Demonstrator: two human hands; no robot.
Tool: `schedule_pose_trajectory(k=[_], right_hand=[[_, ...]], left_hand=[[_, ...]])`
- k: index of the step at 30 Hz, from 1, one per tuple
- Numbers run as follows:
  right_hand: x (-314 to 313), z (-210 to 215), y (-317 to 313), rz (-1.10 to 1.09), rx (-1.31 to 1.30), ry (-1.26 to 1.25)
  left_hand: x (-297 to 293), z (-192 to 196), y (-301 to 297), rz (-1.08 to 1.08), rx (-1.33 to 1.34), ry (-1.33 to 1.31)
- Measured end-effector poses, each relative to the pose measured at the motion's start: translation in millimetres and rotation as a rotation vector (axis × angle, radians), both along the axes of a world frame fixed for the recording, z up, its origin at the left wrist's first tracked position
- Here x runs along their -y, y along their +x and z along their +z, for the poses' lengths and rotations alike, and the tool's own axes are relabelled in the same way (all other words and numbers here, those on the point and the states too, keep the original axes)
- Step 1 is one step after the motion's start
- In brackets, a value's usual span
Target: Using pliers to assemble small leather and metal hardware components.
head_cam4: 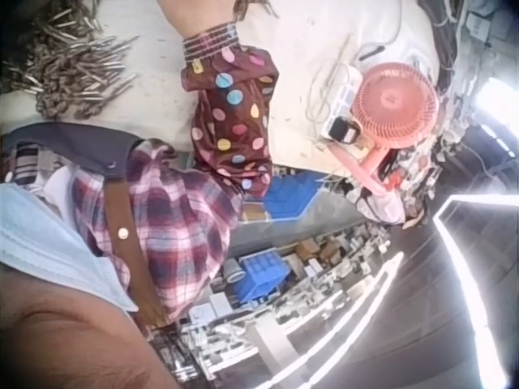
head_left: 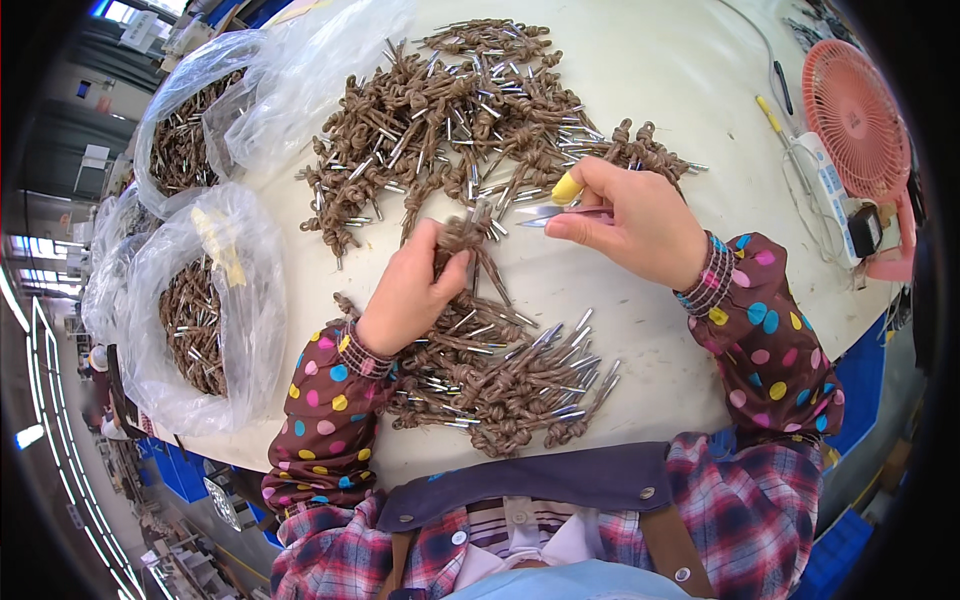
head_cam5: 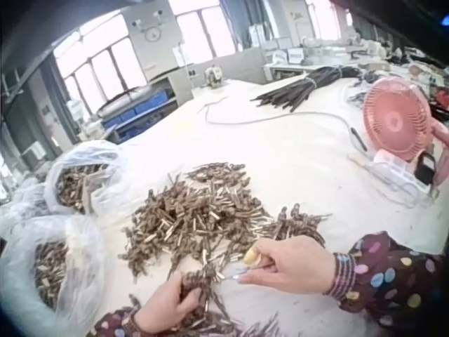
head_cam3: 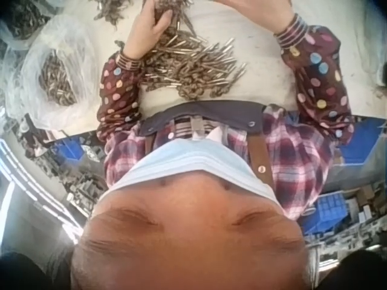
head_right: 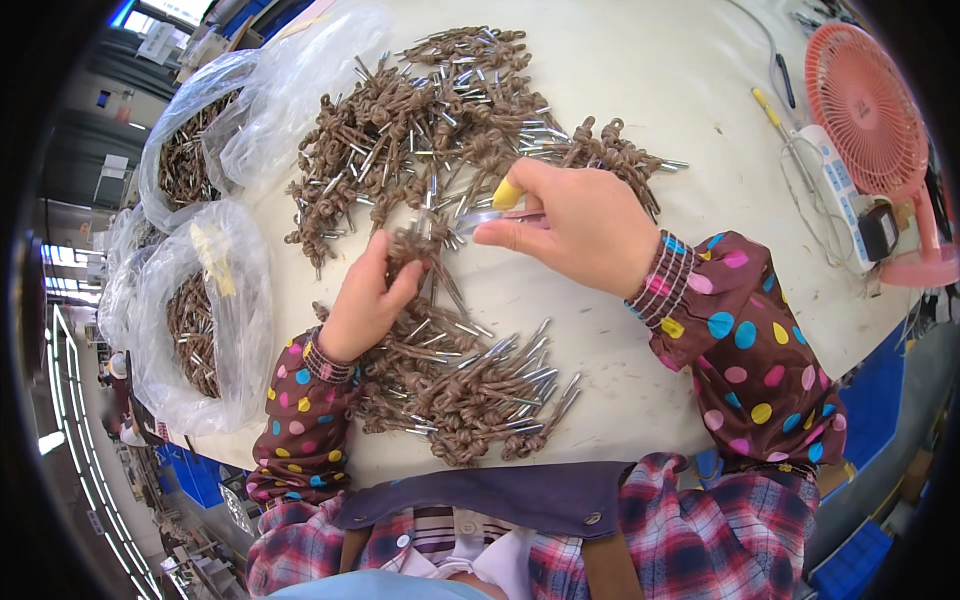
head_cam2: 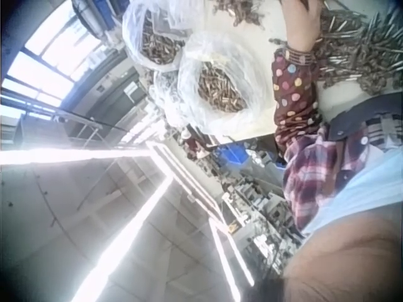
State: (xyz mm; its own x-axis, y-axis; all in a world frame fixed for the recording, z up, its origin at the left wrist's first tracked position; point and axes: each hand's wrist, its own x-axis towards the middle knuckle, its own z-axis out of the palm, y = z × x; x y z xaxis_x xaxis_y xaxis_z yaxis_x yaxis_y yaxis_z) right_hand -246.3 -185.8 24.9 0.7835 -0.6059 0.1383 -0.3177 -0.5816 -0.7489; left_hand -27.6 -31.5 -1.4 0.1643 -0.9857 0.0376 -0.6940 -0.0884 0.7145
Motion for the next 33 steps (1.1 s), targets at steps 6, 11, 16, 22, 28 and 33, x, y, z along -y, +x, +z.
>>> schedule_pose_trajectory(k=[6,11,16,22,28,33], right_hand=[[-25,-11,25,0.122,0.074,-0.453],[-36,-11,47,0.136,0.087,-0.674],[-38,-13,59,0.208,0.069,-0.748],[-37,-18,66,0.148,0.109,-0.782],[-37,-20,78,0.165,0.156,-0.798],[-42,-22,84,0.177,0.122,-0.763]], left_hand=[[-5,9,3,0.22,-0.538,0.095],[-10,5,8,0.194,-0.393,0.03],[-10,12,11,0.281,-0.554,0.132],[-10,5,19,0.28,-0.607,0.103],[-12,8,28,0.342,-0.976,0.129],[-12,8,23,0.344,-0.962,0.094]])
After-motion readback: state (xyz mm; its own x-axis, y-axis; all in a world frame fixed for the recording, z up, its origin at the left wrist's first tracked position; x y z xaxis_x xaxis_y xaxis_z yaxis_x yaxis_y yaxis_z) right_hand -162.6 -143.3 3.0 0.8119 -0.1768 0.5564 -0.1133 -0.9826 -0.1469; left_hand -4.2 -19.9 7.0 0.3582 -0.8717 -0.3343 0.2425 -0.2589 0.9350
